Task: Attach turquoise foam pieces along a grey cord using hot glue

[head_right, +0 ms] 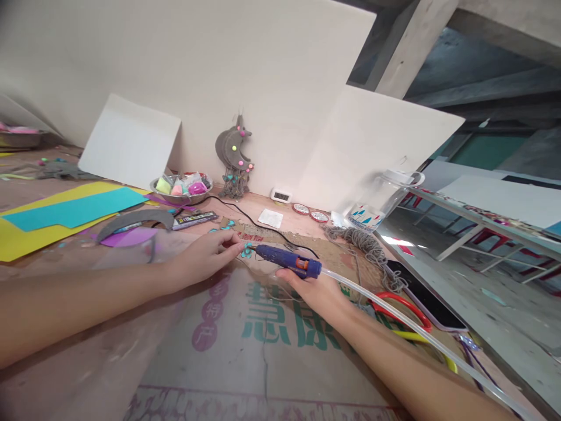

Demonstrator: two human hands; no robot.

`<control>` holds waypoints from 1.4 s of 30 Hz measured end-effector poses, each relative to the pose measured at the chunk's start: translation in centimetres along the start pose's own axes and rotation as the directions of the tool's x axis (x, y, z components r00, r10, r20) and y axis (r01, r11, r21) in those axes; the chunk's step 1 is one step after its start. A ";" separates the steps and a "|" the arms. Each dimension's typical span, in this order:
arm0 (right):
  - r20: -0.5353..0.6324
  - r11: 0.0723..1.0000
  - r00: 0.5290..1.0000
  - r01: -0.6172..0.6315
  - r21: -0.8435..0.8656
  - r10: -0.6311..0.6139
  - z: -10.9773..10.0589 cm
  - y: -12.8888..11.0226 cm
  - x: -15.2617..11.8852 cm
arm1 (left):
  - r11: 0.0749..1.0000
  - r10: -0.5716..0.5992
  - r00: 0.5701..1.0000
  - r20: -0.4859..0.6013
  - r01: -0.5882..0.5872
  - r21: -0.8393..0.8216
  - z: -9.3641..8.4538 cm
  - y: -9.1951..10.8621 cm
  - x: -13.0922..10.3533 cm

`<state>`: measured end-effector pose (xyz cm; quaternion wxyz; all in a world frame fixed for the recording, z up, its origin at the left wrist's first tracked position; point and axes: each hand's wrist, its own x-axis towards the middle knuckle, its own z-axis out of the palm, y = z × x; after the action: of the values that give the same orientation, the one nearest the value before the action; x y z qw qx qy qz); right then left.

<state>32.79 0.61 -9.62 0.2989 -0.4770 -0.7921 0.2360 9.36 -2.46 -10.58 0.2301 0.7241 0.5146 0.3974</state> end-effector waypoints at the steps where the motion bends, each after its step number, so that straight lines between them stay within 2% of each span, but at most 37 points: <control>1: -0.002 1.000 1.000 0.002 0.001 -0.002 0.0 -0.1 0.0 | 1.000 0.000 1.000 -0.001 0.000 0.001 0.0 0.0 0.0; 15: 0.002 0.998 0.998 -0.056 -0.036 0.056 -0.1 -0.6 -0.2 | 1.000 -0.009 1.000 0.008 0.009 0.005 0.0 -0.1 -0.1; 24: -0.018 1.000 1.000 -0.020 -0.024 0.020 0.0 -0.1 0.0 | 1.000 -0.014 1.000 0.015 0.014 0.003 0.0 -0.1 -0.1; 42: 0.011 0.999 0.999 -0.032 -0.015 0.032 -0.2 -0.6 0.0 | 1.000 0.015 1.000 -0.001 -0.015 0.026 -0.1 0.2 -0.2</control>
<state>32.58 0.33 -9.11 0.2872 -0.4904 -0.7878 0.2377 9.36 -2.67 -10.46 0.2175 0.7307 0.5142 0.3929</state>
